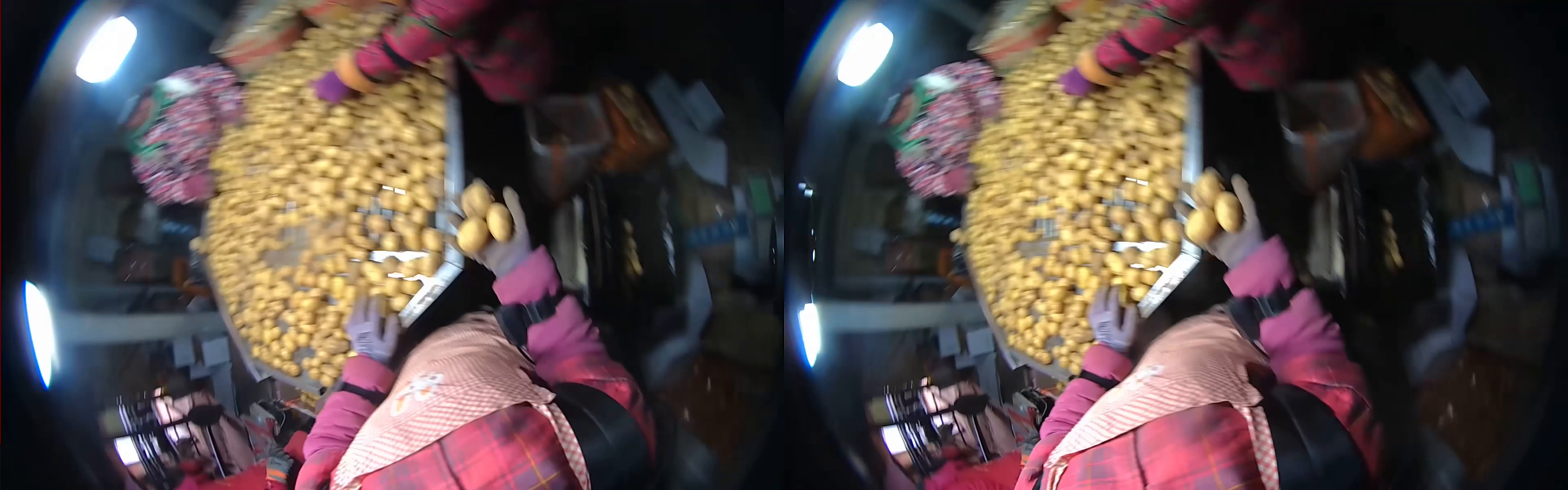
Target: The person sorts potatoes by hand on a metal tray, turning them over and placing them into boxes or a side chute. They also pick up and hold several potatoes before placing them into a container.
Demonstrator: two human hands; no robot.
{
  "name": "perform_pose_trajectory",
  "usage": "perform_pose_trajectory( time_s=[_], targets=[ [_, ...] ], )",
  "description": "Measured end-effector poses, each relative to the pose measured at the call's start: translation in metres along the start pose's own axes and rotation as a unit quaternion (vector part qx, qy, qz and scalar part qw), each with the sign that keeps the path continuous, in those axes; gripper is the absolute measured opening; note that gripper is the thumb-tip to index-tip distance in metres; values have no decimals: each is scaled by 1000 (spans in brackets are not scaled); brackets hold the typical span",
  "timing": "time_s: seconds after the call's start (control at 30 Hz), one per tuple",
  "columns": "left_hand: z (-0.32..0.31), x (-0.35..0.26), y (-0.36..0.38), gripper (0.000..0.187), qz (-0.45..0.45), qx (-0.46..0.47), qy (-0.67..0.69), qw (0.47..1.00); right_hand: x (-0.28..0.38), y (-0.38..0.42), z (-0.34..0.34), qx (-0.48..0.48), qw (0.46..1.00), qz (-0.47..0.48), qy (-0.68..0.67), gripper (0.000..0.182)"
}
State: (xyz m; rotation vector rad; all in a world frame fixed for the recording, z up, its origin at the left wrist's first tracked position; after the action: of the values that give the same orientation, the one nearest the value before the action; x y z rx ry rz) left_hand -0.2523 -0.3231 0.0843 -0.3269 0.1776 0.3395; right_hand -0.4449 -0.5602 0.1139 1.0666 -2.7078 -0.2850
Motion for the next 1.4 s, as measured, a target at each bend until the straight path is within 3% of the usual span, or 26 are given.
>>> perform_pose_trajectory(
  time_s=[0.03,0.33,0.67,0.8,0.87,0.97,1.2,1.3,1.37,1.4],
  targets=[
    [-15,13,9,49,17,56,-16,998,12,-5,21,2,1000,7,-23,59],
    [-19,12,10,53,30,94,-34,995,84,32,75,-70,990,118,22,72],
    [-24,16,12,54,14,92,-40,995,68,68,162,-253,966,41,43,69],
    [-25,14,10,55,34,117,-46,992,88,46,121,-87,995,49,29,71],
    [-26,15,11,55,19,104,-53,993,93,32,111,13,998,22,-64,71],
    [-25,14,10,56,25,107,-53,993,91,20,92,55,991,-5,-120,72],
    [-24,12,7,56,37,112,-55,992,90,3,81,27,991,-47,-125,65],
    [-22,8,4,53,24,113,-57,992,94,3,97,20,994,-40,-100,79],
    [-22,7,3,53,21,114,-57,992,95,9,118,-112,994,-6,10,79],
    [-22,8,4,53,21,116,-60,991,95,11,127,-110,994,-4,13,79]
  ],
)
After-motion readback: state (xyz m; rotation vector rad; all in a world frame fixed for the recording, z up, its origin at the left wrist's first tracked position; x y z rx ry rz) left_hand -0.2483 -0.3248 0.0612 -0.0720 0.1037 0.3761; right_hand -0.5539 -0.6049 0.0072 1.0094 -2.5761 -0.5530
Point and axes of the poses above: each hand's wrist, its own y-axis away from the middle knuckle, its own z-axis out of the back of the hand, x = y × z, the point moved 4 cm from there along -y, towards the middle knuckle, and after that the axes turned 4 degrees about z, right-handed, at the moved point
